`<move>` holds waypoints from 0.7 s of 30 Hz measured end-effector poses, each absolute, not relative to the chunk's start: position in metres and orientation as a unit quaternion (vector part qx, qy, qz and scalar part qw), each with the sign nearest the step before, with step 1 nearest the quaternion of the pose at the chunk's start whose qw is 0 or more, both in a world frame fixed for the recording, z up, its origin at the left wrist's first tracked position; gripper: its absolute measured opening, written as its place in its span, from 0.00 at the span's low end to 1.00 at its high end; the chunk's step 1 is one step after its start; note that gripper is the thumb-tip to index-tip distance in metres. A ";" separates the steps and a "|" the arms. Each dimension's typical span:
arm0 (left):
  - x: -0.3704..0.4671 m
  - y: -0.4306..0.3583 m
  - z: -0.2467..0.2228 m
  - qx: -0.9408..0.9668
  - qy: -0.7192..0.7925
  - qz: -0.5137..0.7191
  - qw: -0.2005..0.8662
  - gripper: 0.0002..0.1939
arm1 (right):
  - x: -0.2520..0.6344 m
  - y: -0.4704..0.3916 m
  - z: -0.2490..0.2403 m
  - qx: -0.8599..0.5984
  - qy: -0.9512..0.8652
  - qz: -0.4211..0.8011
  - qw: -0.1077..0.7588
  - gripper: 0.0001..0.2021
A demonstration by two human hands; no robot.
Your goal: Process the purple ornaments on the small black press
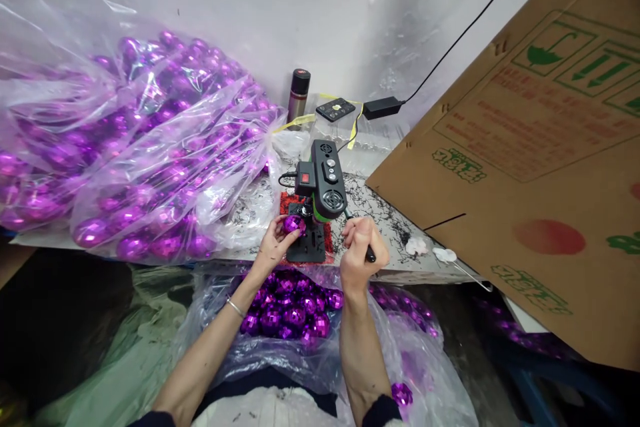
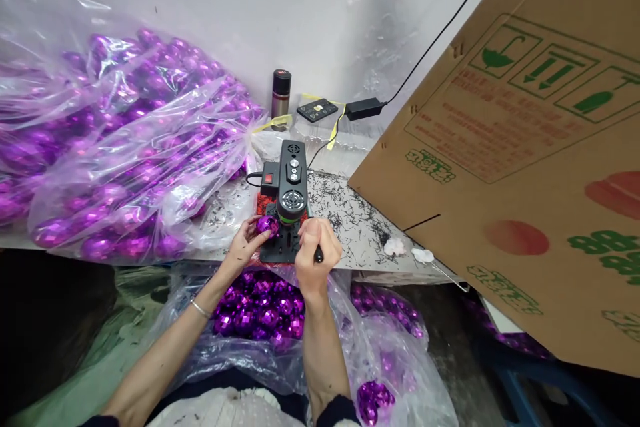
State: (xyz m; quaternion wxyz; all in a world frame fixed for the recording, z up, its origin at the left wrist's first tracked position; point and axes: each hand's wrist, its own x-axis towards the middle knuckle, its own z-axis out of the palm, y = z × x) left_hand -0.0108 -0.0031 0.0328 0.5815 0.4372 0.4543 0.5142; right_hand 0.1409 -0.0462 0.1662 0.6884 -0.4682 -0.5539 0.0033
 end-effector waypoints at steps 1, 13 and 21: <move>-0.009 -0.002 0.030 0.457 0.460 0.510 0.566 0.34 | 0.141 -0.046 0.166 -0.466 -0.557 0.001 0.688 0.23; -0.001 0.000 0.008 0.675 0.495 0.453 0.307 0.31 | 0.142 -0.051 0.161 -0.447 -0.579 -0.016 0.682 0.21; -0.005 -0.007 0.011 0.739 0.424 0.460 0.251 0.29 | 0.142 -0.054 0.154 -0.435 -0.579 -0.002 0.690 0.21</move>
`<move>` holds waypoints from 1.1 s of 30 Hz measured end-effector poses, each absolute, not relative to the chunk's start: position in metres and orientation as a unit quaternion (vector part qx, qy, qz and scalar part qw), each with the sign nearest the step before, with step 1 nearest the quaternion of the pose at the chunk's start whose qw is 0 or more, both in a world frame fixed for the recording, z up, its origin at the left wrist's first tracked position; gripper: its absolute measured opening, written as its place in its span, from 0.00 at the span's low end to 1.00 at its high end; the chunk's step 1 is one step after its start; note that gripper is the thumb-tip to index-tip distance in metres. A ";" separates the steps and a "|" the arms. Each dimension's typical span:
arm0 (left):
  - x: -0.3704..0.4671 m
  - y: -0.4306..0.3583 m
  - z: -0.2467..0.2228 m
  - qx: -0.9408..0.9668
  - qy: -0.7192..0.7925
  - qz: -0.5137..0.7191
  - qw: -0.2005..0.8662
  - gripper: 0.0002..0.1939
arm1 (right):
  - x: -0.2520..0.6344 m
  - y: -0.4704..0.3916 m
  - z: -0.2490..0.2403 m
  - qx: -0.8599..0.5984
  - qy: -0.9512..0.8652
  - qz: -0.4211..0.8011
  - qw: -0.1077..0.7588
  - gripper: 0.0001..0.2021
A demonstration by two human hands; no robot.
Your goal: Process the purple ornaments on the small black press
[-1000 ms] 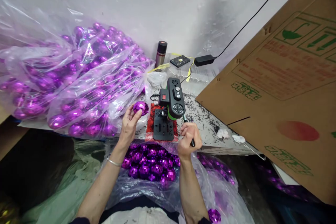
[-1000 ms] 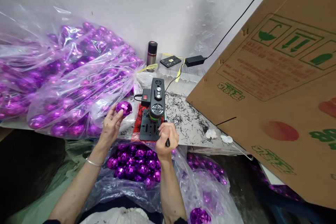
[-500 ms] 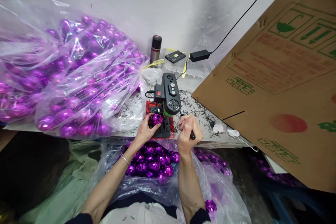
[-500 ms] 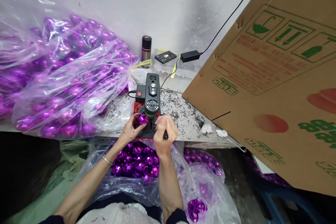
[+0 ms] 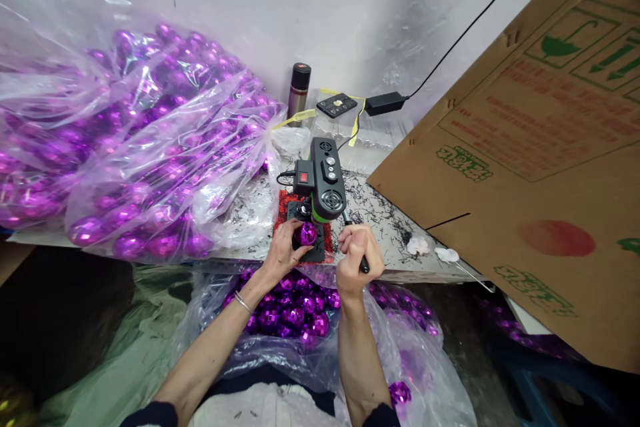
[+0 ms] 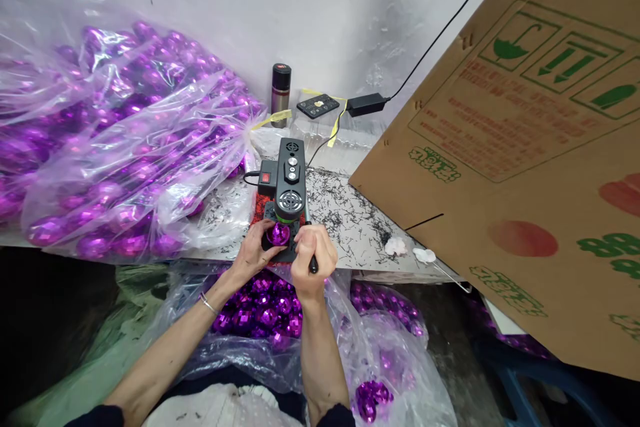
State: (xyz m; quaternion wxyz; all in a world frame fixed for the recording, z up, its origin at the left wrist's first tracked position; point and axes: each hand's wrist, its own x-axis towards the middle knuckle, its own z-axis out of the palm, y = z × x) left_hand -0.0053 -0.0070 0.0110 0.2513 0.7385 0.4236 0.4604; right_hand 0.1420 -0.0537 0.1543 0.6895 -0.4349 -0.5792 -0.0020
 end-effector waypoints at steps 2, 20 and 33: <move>-0.005 -0.005 0.013 0.741 0.425 0.451 0.260 0.28 | 0.143 -0.055 0.152 -0.438 -0.582 -0.003 0.685 0.20; 0.001 -0.001 0.003 0.679 0.447 0.469 0.347 0.33 | 0.134 -0.054 0.104 -0.440 -0.566 -0.063 0.695 0.21; 0.003 -0.001 0.001 0.682 0.443 0.471 0.341 0.32 | 0.133 -0.050 0.077 -0.420 -0.549 -0.042 0.721 0.22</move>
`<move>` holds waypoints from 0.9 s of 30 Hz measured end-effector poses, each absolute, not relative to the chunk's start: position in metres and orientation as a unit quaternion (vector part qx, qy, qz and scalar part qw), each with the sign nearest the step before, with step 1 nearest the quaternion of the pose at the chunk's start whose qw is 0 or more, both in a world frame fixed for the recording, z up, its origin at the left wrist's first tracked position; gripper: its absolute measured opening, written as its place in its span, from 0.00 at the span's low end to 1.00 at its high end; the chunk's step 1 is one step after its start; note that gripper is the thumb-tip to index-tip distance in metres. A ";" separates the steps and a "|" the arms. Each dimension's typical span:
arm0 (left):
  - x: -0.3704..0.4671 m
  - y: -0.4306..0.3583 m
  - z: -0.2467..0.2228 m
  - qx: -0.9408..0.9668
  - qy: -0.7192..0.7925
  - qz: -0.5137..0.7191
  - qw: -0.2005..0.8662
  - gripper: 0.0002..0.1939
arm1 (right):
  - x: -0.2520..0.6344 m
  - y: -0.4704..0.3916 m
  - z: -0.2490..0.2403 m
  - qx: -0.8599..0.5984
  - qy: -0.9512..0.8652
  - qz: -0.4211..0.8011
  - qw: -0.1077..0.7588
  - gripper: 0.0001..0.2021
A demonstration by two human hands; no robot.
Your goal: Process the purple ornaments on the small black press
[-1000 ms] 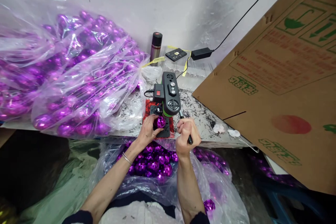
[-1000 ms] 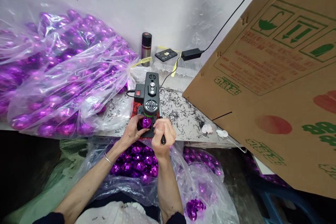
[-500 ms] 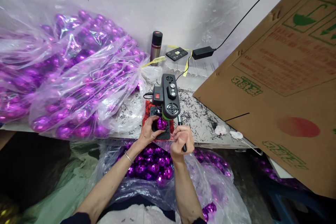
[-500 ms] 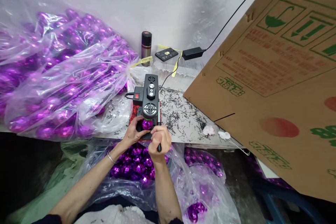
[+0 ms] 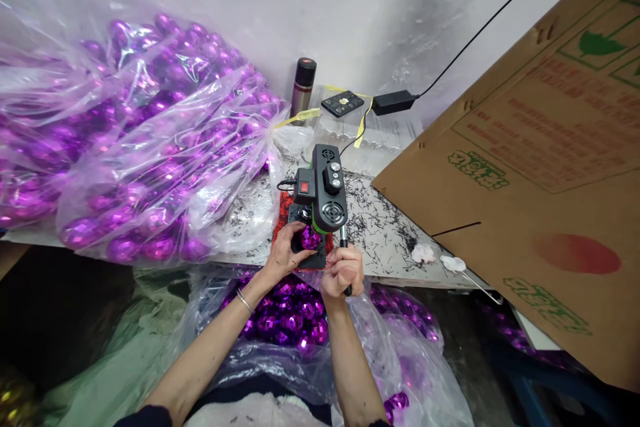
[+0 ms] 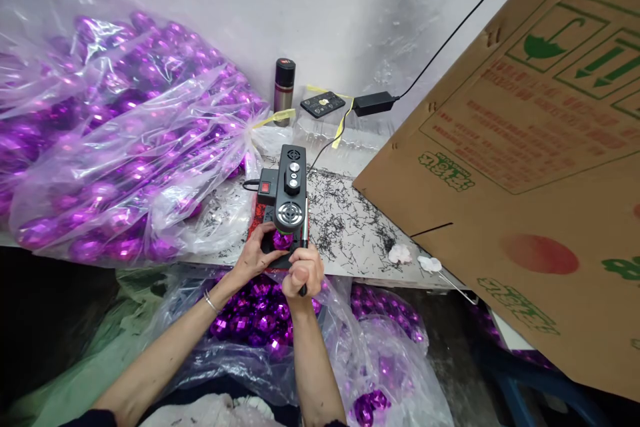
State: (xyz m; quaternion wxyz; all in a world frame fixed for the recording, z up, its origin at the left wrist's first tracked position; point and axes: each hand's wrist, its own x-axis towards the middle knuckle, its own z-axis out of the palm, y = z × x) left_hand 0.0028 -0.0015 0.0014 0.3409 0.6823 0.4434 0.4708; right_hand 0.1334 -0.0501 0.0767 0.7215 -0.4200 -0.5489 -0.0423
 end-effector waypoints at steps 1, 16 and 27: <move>0.003 -0.001 0.001 0.682 0.443 0.470 0.342 0.32 | 0.133 -0.050 0.076 -0.418 -0.548 -0.042 0.723 0.22; 0.006 0.001 -0.003 0.677 0.435 0.483 0.346 0.31 | 0.134 -0.046 0.071 -0.409 -0.544 -0.038 0.732 0.20; 0.010 0.006 -0.002 0.687 0.433 0.480 0.331 0.31 | 0.138 -0.044 0.098 -0.406 -0.544 -0.031 0.734 0.22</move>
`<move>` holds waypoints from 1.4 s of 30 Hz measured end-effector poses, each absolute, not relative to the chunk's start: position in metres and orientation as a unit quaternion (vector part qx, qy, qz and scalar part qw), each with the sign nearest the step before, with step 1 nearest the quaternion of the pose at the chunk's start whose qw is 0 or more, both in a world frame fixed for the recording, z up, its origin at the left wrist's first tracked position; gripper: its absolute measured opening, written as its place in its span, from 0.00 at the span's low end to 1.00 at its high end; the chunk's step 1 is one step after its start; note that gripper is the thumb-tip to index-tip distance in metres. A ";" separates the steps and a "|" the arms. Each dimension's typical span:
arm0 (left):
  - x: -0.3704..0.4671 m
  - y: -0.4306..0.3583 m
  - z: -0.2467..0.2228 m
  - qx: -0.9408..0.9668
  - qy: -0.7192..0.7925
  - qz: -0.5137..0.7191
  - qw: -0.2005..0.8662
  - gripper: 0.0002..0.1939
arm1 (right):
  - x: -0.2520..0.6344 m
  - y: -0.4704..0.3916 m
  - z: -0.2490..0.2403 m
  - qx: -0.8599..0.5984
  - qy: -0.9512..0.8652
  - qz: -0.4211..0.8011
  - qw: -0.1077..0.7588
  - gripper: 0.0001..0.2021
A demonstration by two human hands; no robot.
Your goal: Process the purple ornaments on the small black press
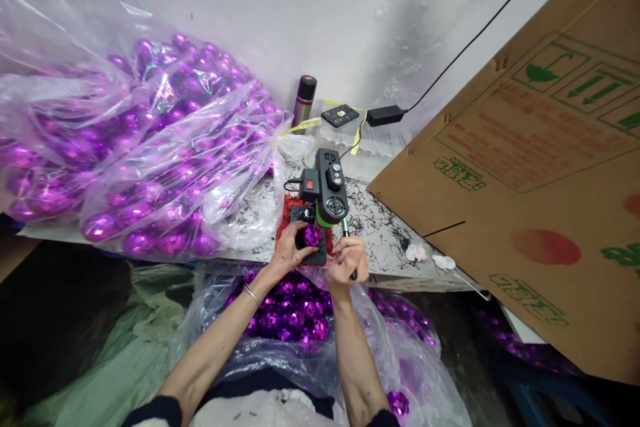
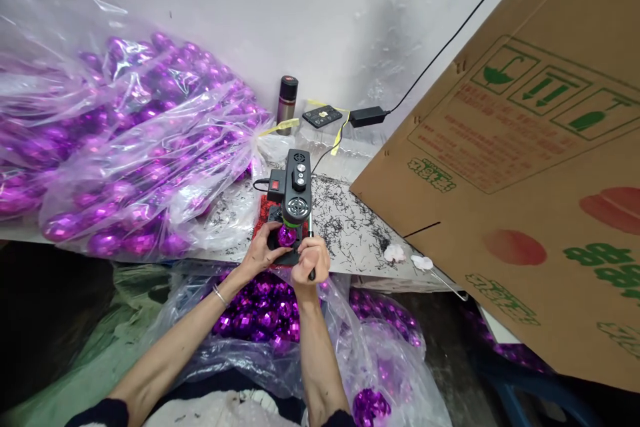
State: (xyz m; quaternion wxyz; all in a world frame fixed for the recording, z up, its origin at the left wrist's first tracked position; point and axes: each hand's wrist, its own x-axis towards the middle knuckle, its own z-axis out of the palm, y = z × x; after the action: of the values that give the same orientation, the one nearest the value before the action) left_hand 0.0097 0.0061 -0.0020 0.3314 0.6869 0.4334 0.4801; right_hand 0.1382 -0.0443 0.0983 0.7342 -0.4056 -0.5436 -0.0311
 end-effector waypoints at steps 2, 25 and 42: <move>0.010 0.000 -0.003 0.697 0.427 0.485 0.310 0.31 | 0.138 -0.046 0.121 -0.430 -0.526 -0.002 0.733 0.22; -0.141 0.095 0.092 0.666 0.698 0.264 0.003 0.27 | 0.139 -0.055 0.112 -0.439 -0.558 -0.016 0.704 0.21; -0.075 0.151 0.063 0.655 0.614 0.331 0.291 0.29 | 0.139 -0.057 0.102 -0.440 -0.540 0.020 0.717 0.19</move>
State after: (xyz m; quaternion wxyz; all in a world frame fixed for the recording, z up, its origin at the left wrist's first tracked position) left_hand -0.0749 0.1512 0.0634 0.2910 0.6550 0.6139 0.3308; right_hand 0.1391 -0.0572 0.1016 0.7168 -0.4401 -0.5404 0.0203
